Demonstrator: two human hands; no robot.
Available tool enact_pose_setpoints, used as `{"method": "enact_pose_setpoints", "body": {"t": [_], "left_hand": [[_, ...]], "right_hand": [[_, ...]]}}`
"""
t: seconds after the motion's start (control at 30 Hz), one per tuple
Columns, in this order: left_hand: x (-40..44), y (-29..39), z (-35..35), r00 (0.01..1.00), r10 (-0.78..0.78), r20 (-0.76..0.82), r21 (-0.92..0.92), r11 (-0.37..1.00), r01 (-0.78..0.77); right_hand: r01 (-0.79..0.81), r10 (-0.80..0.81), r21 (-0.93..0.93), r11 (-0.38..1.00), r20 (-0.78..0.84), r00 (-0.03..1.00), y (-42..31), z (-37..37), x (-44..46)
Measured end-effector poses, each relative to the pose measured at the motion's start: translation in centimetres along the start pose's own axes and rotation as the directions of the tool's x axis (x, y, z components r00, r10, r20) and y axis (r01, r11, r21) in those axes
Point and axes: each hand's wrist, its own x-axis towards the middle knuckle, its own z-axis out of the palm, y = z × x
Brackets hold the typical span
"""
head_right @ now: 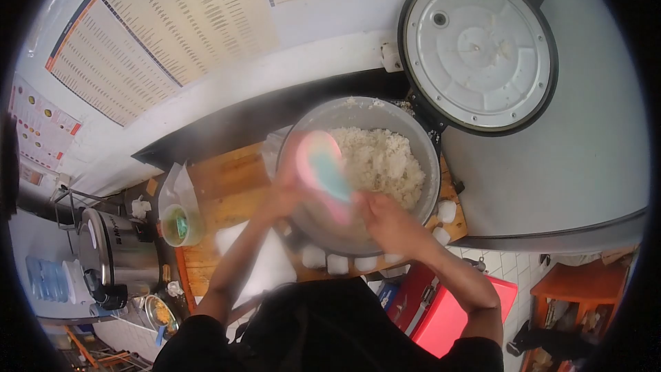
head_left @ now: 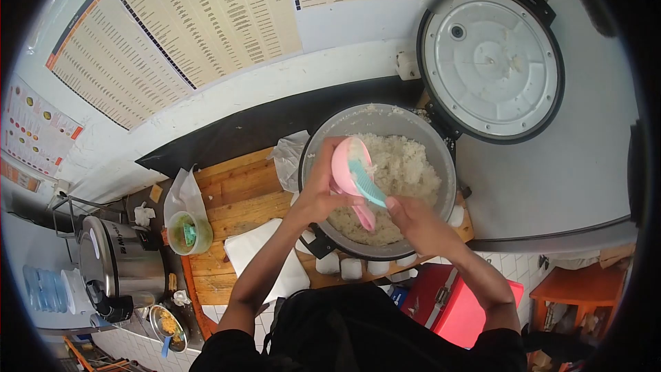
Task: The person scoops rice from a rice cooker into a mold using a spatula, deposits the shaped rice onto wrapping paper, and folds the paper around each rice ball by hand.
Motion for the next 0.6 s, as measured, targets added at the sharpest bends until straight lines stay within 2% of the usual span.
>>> {"method": "enact_pose_setpoints", "body": {"t": [0.03, 0.07, 0.1, 0.13, 0.17, 0.2, 0.23, 0.27, 0.3, 0.37, 0.4, 0.43, 0.47, 0.5, 0.57, 0.6], "left_hand": [[0.1, 0.6, -0.1, 0.999, -0.002, 0.043, 0.188, 0.982, -0.007], [0.2, 1.0, 0.1, 0.999, 0.001, 0.042, 0.190, 0.982, -0.009], [0.3, 1.3, 0.4, 0.998, 0.040, 0.043, 0.308, 0.950, -0.051], [0.6, 1.5, 0.5, 0.995, 0.083, 0.049, 0.422, 0.901, -0.096], [0.9, 1.3, 0.7, 0.995, 0.087, 0.049, 0.424, 0.900, -0.099], [1.1, 1.0, 0.8, 0.978, 0.192, 0.087, 0.606, 0.769, -0.205], [1.4, 0.9, 0.9, 0.947, 0.286, 0.147, 0.753, 0.589, -0.295], [1.6, 1.0, 0.8, 0.947, 0.286, 0.146, 0.751, 0.592, -0.294], [1.7, 1.4, 0.6, 0.976, 0.209, 0.057, 0.556, 0.805, -0.205], [1.6, 1.7, 0.2, 0.994, 0.112, 0.004, 0.313, 0.944, -0.107], [1.7, 1.5, -0.1, 0.996, 0.081, -0.024, 0.175, 0.982, -0.076], [1.8, 1.1, -0.4, 0.998, 0.047, -0.050, 0.031, 0.998, -0.046], [2.0, 0.4, -0.7, 0.992, 0.129, -0.008, 0.041, 0.991, -0.129], [1.9, 0.5, -0.4, 0.991, 0.131, -0.007, 0.038, 0.991, -0.130], [1.4, 0.2, 0.2, 1.000, 0.005, -0.019, -0.147, 0.989, -0.008], [1.2, 0.0, 0.3, 0.999, -0.036, -0.018, -0.208, 0.978, 0.031]], "right_hand": [[-0.079, 0.073, 0.115, 0.990, 0.055, 0.996, -0.4, -0.2, 0.5], [-0.161, 0.137, 0.221, 0.962, 0.120, 0.983, -0.8, -0.2, 0.9], [-0.158, 0.134, 0.221, 0.962, 0.120, 0.984, -0.2, 1.4, 0.9], [-0.205, 0.214, 0.456, 0.866, 0.033, 0.976, 1.2, 3.9, 0.9], [-0.214, 0.310, 0.667, 0.714, -0.028, 0.950, 1.7, 5.4, 1.0], [-0.213, 0.311, 0.667, 0.714, -0.030, 0.950, 0.9, 5.4, 1.1], [-0.336, 0.442, 0.789, 0.515, 0.091, 0.892, -0.3, 4.7, 1.1], [-0.434, 0.536, 0.856, 0.279, 0.236, 0.811, -1.1, 4.0, 1.0], [-0.442, 0.540, 0.853, 0.279, 0.241, 0.806, -1.3, 3.3, 0.8], [-0.260, 0.321, 0.601, 0.756, 0.007, 0.947, -1.3, 1.5, 0.5], [-0.254, 0.320, 0.604, 0.755, -0.002, 0.947, -1.6, 0.2, 0.5], [-0.175, 0.249, 0.523, 0.834, -0.074, 0.966, -1.9, -1.2, 0.5], [-0.096, 0.169, 0.428, 0.899, -0.135, 0.976, -2.1, -1.9, 0.5], [-0.098, 0.170, 0.426, 0.900, -0.136, 0.976, -1.3, -1.0, 0.9], [0.023, -0.026, -0.015, 1.000, -0.236, 0.971, 1.1, 2.0, 1.6], [0.024, -0.027, -0.018, 1.000, -0.240, 0.971, 0.7, 1.1, 1.6]]}}
